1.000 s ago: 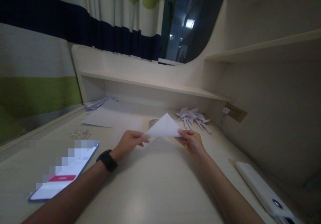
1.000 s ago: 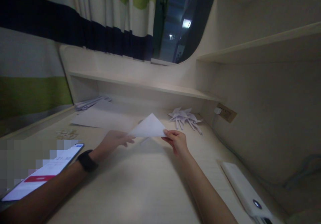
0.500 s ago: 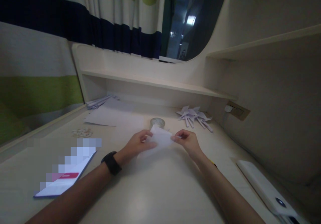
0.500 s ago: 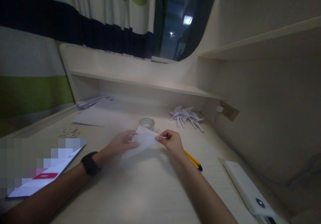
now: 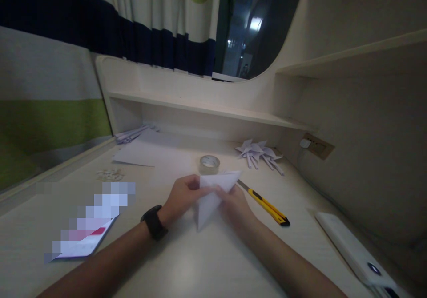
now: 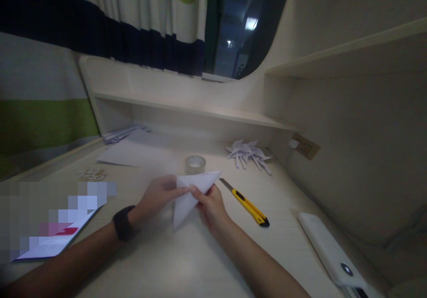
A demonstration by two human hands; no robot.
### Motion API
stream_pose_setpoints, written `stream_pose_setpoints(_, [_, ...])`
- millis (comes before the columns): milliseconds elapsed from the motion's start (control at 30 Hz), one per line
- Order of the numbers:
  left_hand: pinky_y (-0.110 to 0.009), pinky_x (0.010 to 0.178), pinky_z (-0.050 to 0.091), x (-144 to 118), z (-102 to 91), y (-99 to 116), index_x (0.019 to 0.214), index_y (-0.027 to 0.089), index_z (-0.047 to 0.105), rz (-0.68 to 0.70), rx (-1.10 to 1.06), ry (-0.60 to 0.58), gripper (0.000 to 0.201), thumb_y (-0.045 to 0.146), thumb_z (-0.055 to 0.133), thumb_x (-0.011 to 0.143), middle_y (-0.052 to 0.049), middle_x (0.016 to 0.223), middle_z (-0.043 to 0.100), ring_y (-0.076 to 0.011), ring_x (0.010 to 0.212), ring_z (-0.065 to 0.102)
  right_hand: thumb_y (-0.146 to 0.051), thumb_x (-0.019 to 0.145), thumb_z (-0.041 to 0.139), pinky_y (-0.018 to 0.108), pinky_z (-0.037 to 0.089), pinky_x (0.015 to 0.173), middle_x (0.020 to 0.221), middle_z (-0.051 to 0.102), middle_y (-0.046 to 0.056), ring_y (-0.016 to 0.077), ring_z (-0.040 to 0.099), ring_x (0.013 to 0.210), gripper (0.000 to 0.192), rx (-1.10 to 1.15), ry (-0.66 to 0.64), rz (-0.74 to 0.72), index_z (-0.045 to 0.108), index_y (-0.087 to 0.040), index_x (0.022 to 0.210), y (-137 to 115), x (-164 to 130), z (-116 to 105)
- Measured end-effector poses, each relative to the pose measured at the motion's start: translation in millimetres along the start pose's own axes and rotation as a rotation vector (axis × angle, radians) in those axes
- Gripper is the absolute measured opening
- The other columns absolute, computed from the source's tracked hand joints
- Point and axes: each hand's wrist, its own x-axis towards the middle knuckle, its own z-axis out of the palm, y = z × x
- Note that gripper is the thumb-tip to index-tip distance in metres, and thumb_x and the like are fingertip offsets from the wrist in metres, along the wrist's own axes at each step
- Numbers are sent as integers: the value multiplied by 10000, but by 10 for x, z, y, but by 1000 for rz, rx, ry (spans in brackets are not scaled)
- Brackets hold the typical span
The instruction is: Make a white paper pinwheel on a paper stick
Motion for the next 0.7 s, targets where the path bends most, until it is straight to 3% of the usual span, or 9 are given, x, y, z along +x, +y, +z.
stream_pose_setpoints(100, [-234,519,473,-14,43,-1,718,161,559,29,-21,40,276,374,732,690,9,649,614,-146,608,602,-318,602,823,371,520,786,965,707,93,244,662,843,470,-32,80,-29,618,-158,993,13,-16,-9])
stream_pose_setpoints(267, [-268,549,553,-11,49,58,918,179,554,-58,-146,112,314,290,731,684,26,646,640,-168,613,652,-274,599,823,366,517,779,964,712,88,231,663,818,453,-58,110,-80,616,-158,986,-32,-6,-63])
stream_pose_setpoints(700, [-247,580,597,-75,86,102,928,165,700,-17,-242,161,257,234,738,683,2,697,709,-152,616,679,-274,571,834,354,520,732,926,708,75,232,656,802,483,-154,179,-187,588,-166,973,-116,-7,-45])
